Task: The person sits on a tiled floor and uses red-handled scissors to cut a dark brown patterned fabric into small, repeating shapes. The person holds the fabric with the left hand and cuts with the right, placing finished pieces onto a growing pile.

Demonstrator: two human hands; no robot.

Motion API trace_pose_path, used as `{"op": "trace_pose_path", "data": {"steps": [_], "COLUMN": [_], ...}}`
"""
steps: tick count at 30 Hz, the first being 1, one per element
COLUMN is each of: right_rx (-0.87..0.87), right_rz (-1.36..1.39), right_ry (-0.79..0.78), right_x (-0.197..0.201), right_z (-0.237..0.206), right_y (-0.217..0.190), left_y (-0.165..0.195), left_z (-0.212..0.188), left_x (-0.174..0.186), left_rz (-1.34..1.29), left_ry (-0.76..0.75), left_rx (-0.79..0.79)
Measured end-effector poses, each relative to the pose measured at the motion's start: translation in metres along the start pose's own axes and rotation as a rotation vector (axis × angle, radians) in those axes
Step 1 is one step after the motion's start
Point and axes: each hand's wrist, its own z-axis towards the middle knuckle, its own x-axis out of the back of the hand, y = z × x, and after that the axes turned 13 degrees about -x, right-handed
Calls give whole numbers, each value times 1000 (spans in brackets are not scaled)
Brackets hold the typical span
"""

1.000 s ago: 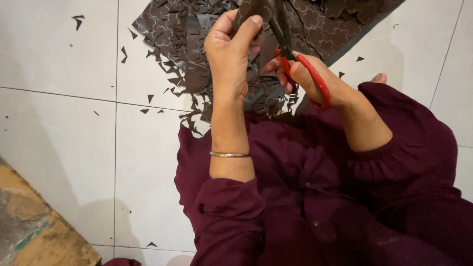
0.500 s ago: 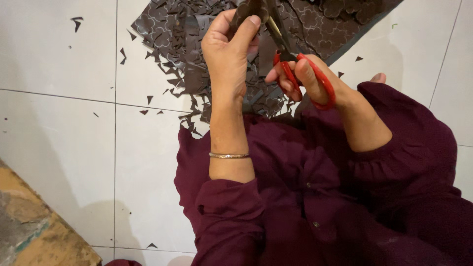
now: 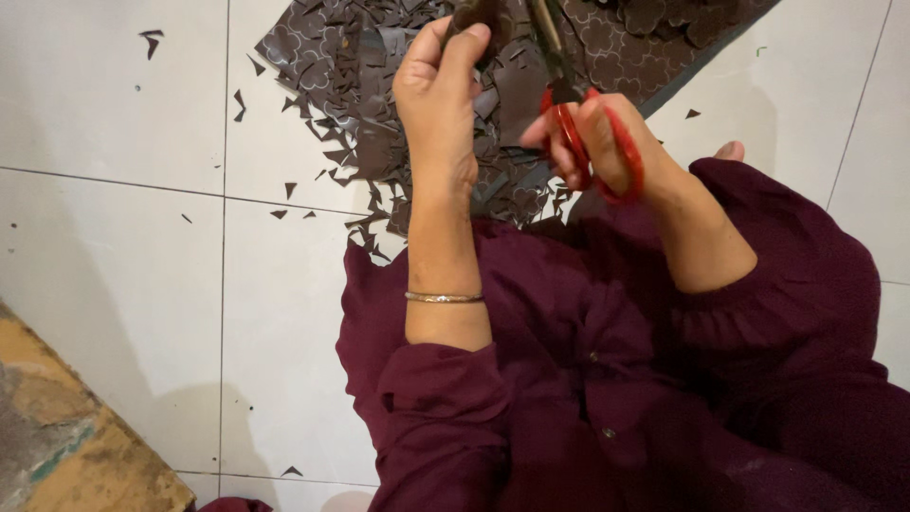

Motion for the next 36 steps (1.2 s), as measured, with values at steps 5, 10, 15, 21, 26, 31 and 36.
{"op": "trace_pose_path", "data": {"steps": [5, 10, 15, 21, 26, 31, 36], "right_rx": [54, 47, 46, 40, 90, 80, 76], "right_rz": [23, -52, -158, -177, -177, -148, -149], "right_ry": [-22, -37, -25, -35, -34, -33, -38], "right_x": [0, -3, -7, -10, -10, -10, -10], "right_z": [8, 8, 7, 7, 6, 8, 9], "right_y": [3, 3, 0, -3, -4, -2, -1], "left_y": [1, 3, 7, 1, -7, -5, 4], "left_z": [2, 3, 5, 5, 3, 4, 3], "left_x": [1, 0, -2, 2, 6, 5, 2], "left_rz": [-17, -100, -152, -149, -48, -218, -208], "left_ry": [74, 69, 98, 64, 37, 36, 26], "left_rx": [-7, 16, 65, 70, -16, 32, 65]}}
